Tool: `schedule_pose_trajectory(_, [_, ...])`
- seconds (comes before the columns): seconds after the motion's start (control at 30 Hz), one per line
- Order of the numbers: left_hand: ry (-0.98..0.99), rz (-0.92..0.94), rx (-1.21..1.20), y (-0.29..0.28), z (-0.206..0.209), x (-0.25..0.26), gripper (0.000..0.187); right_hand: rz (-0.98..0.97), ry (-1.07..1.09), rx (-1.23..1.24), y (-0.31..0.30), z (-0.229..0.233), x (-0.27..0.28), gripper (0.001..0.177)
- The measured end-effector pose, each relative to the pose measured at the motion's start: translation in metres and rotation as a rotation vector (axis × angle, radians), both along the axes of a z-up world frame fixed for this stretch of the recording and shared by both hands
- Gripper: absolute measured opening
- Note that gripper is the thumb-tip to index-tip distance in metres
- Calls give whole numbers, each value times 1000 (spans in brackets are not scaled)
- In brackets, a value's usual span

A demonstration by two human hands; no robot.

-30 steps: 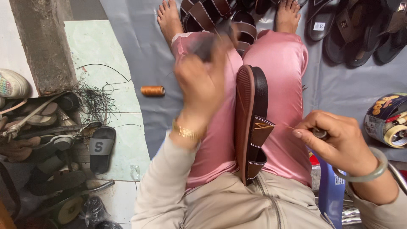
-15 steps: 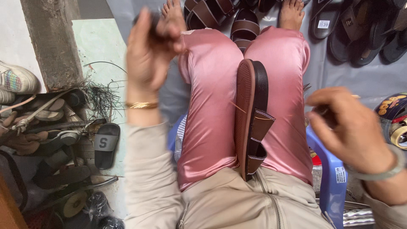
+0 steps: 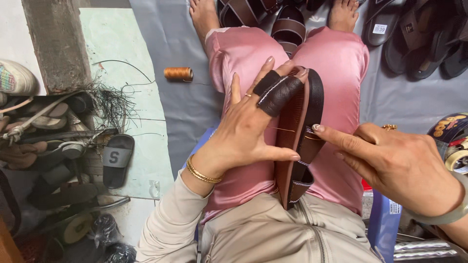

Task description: The person sews the sole and upper of a brown sandal together using a needle, thread, and a wooden-handled tool.

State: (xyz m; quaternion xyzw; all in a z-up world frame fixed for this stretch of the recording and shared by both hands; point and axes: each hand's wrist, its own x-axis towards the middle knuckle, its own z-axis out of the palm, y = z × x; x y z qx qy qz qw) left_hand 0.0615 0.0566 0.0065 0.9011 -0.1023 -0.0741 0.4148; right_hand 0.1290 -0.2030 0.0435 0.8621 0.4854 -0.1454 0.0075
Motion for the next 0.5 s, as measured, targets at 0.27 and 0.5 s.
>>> schedule_pose_trajectory(0.27, [-22,1,87,-3,-11,2,121,-22,36,-78,-2,-1,2,56])
schedule_pose_trajectory(0.5, [-24,9,155,-13,-17,7,125,21,-62,-98,5,4,5,46])
